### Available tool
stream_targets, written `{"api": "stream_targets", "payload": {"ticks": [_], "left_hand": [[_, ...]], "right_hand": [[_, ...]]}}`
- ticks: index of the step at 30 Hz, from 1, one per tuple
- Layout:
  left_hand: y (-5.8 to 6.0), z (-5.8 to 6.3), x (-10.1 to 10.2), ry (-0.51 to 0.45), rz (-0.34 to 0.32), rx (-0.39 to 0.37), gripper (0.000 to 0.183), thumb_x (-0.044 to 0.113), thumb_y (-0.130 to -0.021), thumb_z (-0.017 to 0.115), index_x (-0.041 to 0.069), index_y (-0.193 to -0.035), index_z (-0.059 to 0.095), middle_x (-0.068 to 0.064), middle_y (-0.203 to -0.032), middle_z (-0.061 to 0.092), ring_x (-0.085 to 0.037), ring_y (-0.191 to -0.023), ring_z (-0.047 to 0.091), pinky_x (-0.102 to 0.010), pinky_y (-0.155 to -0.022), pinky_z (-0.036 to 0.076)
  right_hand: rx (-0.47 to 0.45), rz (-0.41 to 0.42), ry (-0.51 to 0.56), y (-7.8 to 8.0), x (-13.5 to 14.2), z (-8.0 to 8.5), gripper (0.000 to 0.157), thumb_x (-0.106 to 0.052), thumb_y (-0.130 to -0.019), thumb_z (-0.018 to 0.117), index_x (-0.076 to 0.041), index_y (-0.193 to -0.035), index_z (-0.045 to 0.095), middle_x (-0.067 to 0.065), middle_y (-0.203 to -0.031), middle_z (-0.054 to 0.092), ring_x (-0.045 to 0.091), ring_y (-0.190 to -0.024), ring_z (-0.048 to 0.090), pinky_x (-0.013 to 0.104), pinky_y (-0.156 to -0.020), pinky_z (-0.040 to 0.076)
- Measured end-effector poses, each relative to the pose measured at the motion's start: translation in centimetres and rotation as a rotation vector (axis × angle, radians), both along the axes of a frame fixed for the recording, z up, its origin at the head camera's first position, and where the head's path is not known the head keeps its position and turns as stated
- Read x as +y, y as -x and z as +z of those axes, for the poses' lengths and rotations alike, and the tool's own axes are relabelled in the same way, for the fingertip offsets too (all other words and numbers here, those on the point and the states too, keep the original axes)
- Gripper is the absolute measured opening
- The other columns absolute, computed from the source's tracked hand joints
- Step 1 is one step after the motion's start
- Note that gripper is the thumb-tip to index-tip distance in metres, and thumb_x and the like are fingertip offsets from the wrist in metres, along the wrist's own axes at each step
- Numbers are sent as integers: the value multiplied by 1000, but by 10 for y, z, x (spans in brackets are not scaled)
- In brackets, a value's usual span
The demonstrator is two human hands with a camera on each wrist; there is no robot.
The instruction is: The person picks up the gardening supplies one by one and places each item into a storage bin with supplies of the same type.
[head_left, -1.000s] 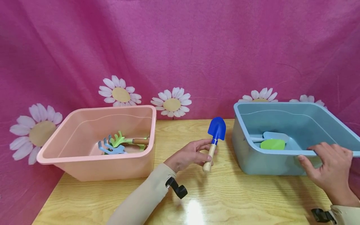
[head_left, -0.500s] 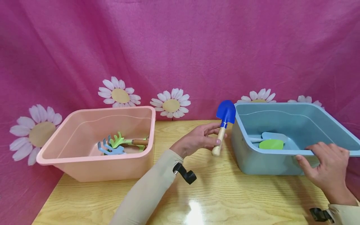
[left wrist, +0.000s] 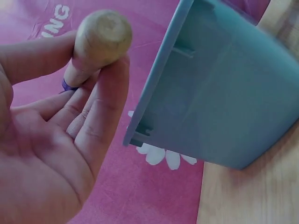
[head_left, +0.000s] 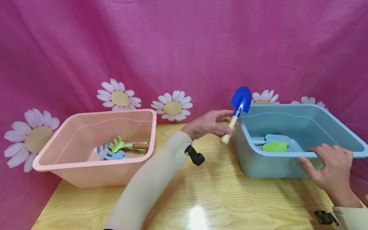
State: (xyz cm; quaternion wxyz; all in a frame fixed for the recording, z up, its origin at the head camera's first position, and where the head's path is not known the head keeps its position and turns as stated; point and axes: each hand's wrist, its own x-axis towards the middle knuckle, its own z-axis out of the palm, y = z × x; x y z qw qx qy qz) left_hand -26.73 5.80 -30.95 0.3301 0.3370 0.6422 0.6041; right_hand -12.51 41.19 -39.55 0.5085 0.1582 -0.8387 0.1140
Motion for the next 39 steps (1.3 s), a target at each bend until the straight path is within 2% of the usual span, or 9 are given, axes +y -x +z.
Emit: {"api": "stream_targets", "payload": {"ticks": [4,7,14,18,22,30,34,39], "left_hand": [[6,6,18,6,-12,0,74,1,-91,61,14,-157,28,-20,-145,52,-30,-116,63,-35,-86,57],[7,10,30,15,-15,7,76,1,-91,61,15,-157,27,-19,-143,54,-31,-118,62,-33,-84,57],[4,20,55,36,-55,78,73,5,-89,63,16,-155,33,-14,-138,58,-17,-104,64,-32,-82,58],[1,27,70,74,-83,76,76,7,-87,66,22,-155,34,-5,-131,63,-9,-104,62,-31,-82,56],[-2,31,84,64,-113,57,78,6,-86,66,26,-154,35,-3,-128,64,-7,-102,62,-32,-81,56],[-4,26,97,40,-90,23,74,5,-86,66,24,-152,40,-1,-125,65,-8,-99,63,-32,-80,55],[-4,21,103,66,-69,0,70,5,-86,67,26,-149,44,2,-121,68,-7,-97,64,-31,-79,54],[-2,17,107,99,-61,33,71,5,-86,68,26,-149,44,1,-125,68,-5,-97,64,-29,-79,55]], "right_hand": [[6,-15,14,-4,4,2,87,-78,-88,42,6,-71,60,19,-58,52,34,-62,35,57,-73,19],[13,-10,22,-6,5,1,87,-77,-87,43,6,-71,60,18,-58,52,33,-62,34,55,-73,19],[11,-18,16,-8,4,-1,87,-77,-88,42,6,-70,59,18,-57,51,33,-61,34,54,-72,19],[18,-29,19,-14,3,-1,86,-77,-88,43,5,-69,59,16,-56,50,32,-59,33,50,-69,20],[12,-34,24,-15,6,0,86,-77,-88,43,6,-70,59,16,-56,49,31,-60,33,50,-69,19],[-1,-19,28,-6,5,-3,86,-77,-88,43,6,-71,59,19,-59,51,35,-64,35,58,-76,18],[26,-4,43,-2,1,-4,86,-77,-87,44,6,-70,59,19,-60,52,37,-65,36,54,-76,21],[57,22,57,5,-5,-3,84,-76,-87,46,5,-69,59,18,-58,52,36,-63,36,50,-76,22]]}}
